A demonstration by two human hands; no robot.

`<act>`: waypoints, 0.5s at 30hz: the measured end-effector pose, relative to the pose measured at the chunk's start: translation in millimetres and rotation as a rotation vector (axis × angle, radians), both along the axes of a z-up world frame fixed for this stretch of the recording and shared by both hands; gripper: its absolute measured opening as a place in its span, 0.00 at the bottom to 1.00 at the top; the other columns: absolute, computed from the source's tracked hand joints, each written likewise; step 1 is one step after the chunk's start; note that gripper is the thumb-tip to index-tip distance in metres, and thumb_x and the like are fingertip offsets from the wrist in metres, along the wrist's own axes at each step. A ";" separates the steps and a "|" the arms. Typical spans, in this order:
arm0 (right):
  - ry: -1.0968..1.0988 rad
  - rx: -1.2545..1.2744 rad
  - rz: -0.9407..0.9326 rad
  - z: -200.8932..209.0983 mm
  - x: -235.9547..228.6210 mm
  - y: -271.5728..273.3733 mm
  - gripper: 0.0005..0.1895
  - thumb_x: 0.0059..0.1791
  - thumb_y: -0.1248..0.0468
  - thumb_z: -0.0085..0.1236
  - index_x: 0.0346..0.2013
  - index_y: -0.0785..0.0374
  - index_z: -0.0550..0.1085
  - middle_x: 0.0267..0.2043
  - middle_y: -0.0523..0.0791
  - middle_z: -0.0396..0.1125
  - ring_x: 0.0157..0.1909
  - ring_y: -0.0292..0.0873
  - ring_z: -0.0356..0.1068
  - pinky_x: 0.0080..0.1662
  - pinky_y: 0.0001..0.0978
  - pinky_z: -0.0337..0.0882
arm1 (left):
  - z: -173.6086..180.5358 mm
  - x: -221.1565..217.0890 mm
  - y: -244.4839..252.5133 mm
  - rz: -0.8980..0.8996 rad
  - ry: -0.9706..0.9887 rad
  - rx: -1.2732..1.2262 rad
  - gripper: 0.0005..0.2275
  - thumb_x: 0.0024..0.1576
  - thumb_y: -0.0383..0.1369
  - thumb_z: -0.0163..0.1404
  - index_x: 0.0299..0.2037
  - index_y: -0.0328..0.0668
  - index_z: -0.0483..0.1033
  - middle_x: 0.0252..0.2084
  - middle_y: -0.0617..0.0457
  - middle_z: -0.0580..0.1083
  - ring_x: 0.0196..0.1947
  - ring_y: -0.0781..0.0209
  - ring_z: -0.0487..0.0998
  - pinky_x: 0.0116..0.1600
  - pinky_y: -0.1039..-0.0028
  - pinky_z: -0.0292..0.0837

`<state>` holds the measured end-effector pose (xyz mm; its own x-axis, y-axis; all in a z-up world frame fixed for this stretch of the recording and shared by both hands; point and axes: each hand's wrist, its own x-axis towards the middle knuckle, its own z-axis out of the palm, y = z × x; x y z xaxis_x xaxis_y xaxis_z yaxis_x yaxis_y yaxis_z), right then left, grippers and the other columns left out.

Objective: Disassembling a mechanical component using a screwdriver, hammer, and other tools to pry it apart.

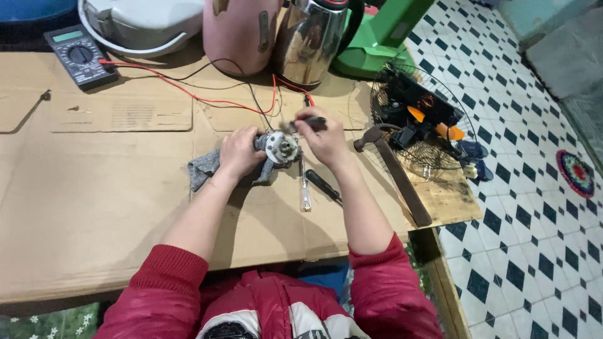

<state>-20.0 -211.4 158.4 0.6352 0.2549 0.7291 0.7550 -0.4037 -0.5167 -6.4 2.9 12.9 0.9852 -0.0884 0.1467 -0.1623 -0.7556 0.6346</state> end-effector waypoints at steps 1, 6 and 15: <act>0.025 -0.057 -0.007 -2.9 2.2 -5.2 0.01 0.51 0.64 0.64 0.37 0.56 0.81 0.30 0.44 0.74 0.36 0.45 0.77 0.42 0.33 0.75 | 7.4 -3.4 0.5 0.002 0.022 -0.004 0.21 0.47 0.41 0.62 0.52 0.66 0.74 0.50 0.61 0.75 0.59 0.54 0.74 0.59 0.57 0.67; 0.086 0.063 -0.093 -4.5 -7.5 -17.2 0.03 0.52 0.67 0.59 0.37 0.59 0.80 0.21 0.43 0.70 0.24 0.38 0.73 0.32 0.27 0.74 | 5.6 -3.3 -0.4 0.022 0.053 -0.003 0.20 0.47 0.40 0.61 0.51 0.62 0.75 0.50 0.57 0.76 0.59 0.52 0.74 0.61 0.55 0.65; 0.185 0.293 0.005 0.5 -24.3 -22.3 0.04 0.51 0.68 0.59 0.36 0.66 0.80 0.29 0.49 0.75 0.30 0.40 0.77 0.35 0.29 0.78 | 1.2 0.2 -1.0 0.018 0.015 0.007 0.19 0.46 0.39 0.62 0.49 0.59 0.75 0.50 0.55 0.75 0.59 0.51 0.74 0.59 0.54 0.66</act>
<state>-44.3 -233.7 158.9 0.7627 0.0553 0.6443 0.6393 -0.2145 -0.7384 -6.3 1.8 14.2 0.9887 -0.0718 0.1317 -0.1395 -0.7628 0.6314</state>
